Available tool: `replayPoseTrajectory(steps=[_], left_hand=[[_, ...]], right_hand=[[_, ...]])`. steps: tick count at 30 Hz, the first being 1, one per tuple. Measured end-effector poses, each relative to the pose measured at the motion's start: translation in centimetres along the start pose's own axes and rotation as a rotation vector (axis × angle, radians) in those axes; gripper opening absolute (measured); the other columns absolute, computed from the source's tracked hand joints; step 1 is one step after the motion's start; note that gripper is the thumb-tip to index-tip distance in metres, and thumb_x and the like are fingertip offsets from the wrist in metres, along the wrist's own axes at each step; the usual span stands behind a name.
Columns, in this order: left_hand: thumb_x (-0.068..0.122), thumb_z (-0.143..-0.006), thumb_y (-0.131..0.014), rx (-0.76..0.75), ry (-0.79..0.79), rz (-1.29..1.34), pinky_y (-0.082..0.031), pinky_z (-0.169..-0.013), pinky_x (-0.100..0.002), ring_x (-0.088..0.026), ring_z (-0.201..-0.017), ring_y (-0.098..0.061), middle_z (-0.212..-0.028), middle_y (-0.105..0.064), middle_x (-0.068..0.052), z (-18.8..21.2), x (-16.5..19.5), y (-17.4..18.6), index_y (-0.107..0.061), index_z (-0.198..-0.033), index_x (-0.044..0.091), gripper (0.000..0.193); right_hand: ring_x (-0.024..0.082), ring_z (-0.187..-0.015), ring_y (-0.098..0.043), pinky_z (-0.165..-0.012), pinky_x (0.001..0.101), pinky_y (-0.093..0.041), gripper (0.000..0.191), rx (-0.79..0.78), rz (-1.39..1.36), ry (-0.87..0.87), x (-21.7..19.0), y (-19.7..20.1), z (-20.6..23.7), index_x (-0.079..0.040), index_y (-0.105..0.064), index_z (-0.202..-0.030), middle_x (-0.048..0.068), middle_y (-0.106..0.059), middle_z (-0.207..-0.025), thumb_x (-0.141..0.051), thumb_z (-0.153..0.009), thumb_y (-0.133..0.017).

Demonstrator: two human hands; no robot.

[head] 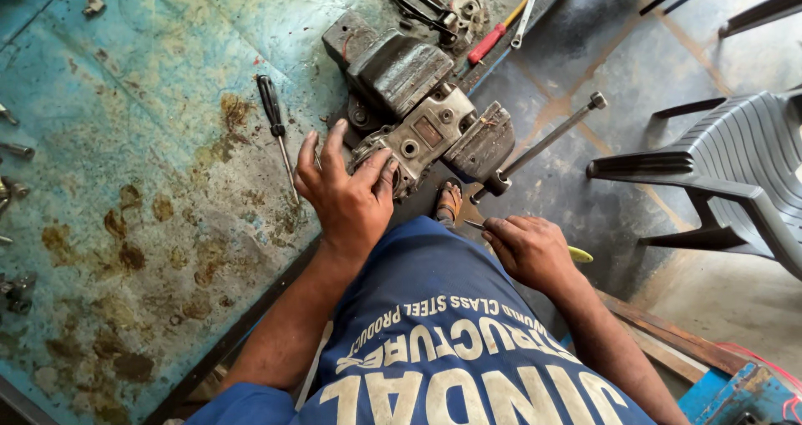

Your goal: The person secures a metal engine casing in a bench vise and uses a screwdriver and wrench to remove bolts and internal components. They then use a small flat tool to scrape and clean the interior surfaces of the casing.

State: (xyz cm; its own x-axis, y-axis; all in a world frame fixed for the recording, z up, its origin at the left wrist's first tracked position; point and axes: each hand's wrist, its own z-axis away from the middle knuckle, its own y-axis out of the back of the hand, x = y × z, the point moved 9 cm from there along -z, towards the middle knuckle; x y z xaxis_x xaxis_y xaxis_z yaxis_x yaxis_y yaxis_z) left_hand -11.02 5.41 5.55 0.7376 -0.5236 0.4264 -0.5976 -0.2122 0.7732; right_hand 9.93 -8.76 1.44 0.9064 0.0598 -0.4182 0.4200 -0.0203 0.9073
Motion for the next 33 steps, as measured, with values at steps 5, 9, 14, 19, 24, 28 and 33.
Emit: replayPoseTrajectory(steps=[5, 9, 14, 19, 24, 28, 33], left_hand=[[0.024, -0.084, -0.085, -0.070, -0.078, -0.039, -0.025, -0.117, -0.060, -0.038, -0.144, -0.034, -0.146, -0.051, -0.009, 0.7, 1.5, -0.4, -0.082, -0.103, 0.025, 0.019], [0.027, -0.089, -0.085, -0.002, -0.041, -0.061, -0.023, -0.117, -0.061, -0.038, -0.143, -0.033, -0.146, -0.052, -0.010, 0.5, 1.4, -0.3, -0.081, -0.099, 0.023, 0.012], [0.028, -0.089, -0.083, -0.034, -0.066, -0.049, -0.021, -0.117, -0.058, -0.036, -0.144, -0.032, -0.147, -0.052, -0.009, 0.7, 1.2, -1.0, -0.081, -0.099, 0.023, 0.011], [0.032, -0.090, -0.083, 0.022, -0.052, -0.026, -0.020, -0.116, -0.059, -0.037, -0.142, -0.032, -0.149, -0.050, -0.010, 1.4, 1.1, -1.0, -0.080, -0.097, 0.025, 0.011], [0.033, -0.093, -0.083, -0.036, -0.030, 0.068, -0.021, -0.117, -0.058, -0.038, -0.143, -0.033, -0.149, -0.048, -0.012, 1.8, 1.0, -1.4, -0.080, -0.103, 0.024, 0.014], [0.035, -0.086, -0.082, -0.075, 0.029, 0.165, -0.020, -0.114, -0.060, -0.041, -0.143, -0.031, -0.148, -0.048, -0.011, 2.3, 1.1, -0.9, -0.080, -0.097, 0.022, 0.017], [0.027, -0.093, -0.078, -0.023, 0.129, 0.227, -0.045, -0.104, -0.048, -0.035, -0.124, -0.059, -0.133, -0.063, -0.014, -0.1, -2.6, -0.1, -0.076, -0.121, 0.009, 0.033]], right_hand=[[0.030, -0.072, -0.070, -0.066, 0.0425, -0.055, 0.019, -0.021, 0.001, 0.032, 0.0, -0.4, -0.7, -0.009, -0.075, -0.100, 0.010, -0.072, -0.083, -0.024, -0.093, -0.068], [0.031, -0.073, -0.070, -0.067, 0.0426, -0.056, 0.018, 0.017, -0.007, 0.068, -0.1, -0.1, -0.8, -0.009, -0.074, -0.100, 0.009, -0.071, -0.082, -0.025, -0.094, -0.068], [0.031, -0.071, -0.069, -0.065, 0.0431, -0.054, 0.018, -0.050, 0.002, 0.044, 0.6, -0.8, -0.6, -0.009, -0.075, -0.099, 0.009, -0.070, -0.079, -0.025, -0.093, -0.068], [0.030, -0.074, -0.070, -0.066, 0.0423, -0.055, 0.018, -0.013, 0.012, 0.047, 0.8, -0.5, -0.1, -0.010, -0.074, -0.101, 0.010, -0.071, -0.081, -0.024, -0.094, -0.067], [0.030, -0.074, -0.071, -0.064, 0.0423, -0.055, 0.018, -0.037, -0.002, 0.015, 0.9, -0.7, 0.6, -0.009, -0.075, -0.102, 0.009, -0.072, -0.081, -0.024, -0.094, -0.067], [0.029, -0.076, -0.071, -0.064, 0.0419, -0.055, 0.019, -0.006, -0.020, -0.005, 1.2, -0.4, 0.7, -0.009, -0.075, -0.102, 0.009, -0.073, -0.084, -0.024, -0.094, -0.067], [0.030, -0.078, -0.072, -0.066, 0.0422, -0.055, 0.019, -0.034, 0.015, 0.022, 1.0, -0.3, 0.6, -0.009, -0.075, -0.102, 0.009, -0.074, -0.086, -0.025, -0.094, -0.067]])
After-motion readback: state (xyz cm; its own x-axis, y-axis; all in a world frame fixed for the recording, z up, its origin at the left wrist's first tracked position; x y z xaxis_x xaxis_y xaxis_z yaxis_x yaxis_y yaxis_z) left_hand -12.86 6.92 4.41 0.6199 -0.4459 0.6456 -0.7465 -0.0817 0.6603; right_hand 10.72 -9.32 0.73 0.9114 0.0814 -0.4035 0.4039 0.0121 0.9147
